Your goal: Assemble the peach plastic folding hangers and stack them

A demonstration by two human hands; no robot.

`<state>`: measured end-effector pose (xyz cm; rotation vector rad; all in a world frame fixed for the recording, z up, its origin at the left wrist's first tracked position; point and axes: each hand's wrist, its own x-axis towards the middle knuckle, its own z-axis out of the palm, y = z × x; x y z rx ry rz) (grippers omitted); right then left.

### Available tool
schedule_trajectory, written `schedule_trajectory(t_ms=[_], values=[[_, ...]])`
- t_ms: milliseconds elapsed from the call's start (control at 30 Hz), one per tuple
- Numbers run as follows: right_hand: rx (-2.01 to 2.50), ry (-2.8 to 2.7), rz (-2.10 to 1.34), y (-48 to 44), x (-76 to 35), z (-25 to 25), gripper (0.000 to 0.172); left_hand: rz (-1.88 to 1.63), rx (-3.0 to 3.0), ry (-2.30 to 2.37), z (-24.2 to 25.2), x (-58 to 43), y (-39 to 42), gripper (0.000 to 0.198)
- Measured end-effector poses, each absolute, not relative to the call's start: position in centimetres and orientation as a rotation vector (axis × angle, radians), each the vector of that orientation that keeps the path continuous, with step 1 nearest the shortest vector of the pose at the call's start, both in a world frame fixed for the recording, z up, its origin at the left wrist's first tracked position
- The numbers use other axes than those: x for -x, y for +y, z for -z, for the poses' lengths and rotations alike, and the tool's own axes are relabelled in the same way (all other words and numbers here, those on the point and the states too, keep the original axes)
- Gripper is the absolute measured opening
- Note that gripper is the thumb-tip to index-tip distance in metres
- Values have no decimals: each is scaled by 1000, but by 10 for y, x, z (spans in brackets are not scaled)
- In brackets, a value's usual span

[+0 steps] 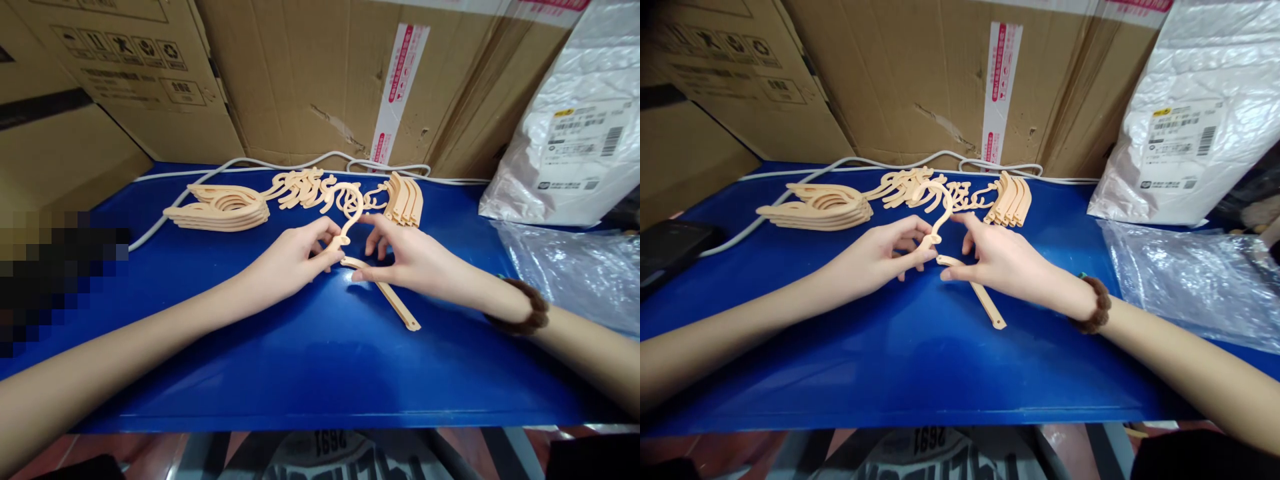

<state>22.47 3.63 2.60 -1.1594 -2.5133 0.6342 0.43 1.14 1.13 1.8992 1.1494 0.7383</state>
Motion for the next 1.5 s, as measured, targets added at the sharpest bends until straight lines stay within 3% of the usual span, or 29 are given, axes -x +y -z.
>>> schedule_trajectory(t_ms=[133,233,600,767,933,1133,1500], values=[[1156,-2697,-339,29,-232,-30,40,-796,-1551,1087,-13,-9,19,21],[1121,-2735,-263,27,-236,-28,25,-778,-1335,1058,-15,-10,21,20],[892,-2425,-427,29,-234,-8,27,-733,-1192,1039,-11,-5,23,20],[975,-2453,-306,22,-233,-12,27,-743,-1227,1040,-10,-4,23,22],[815,-2730,-57,16,-237,-20,41,-753,-1225,1042,-9,-3,23,23],[729,-2826,-72,21,-239,-20,15,-752,-1174,1025,-10,-4,21,17],[863,-2681,137,22,-236,-15,26,-673,-1193,1054,-14,-5,18,21]])
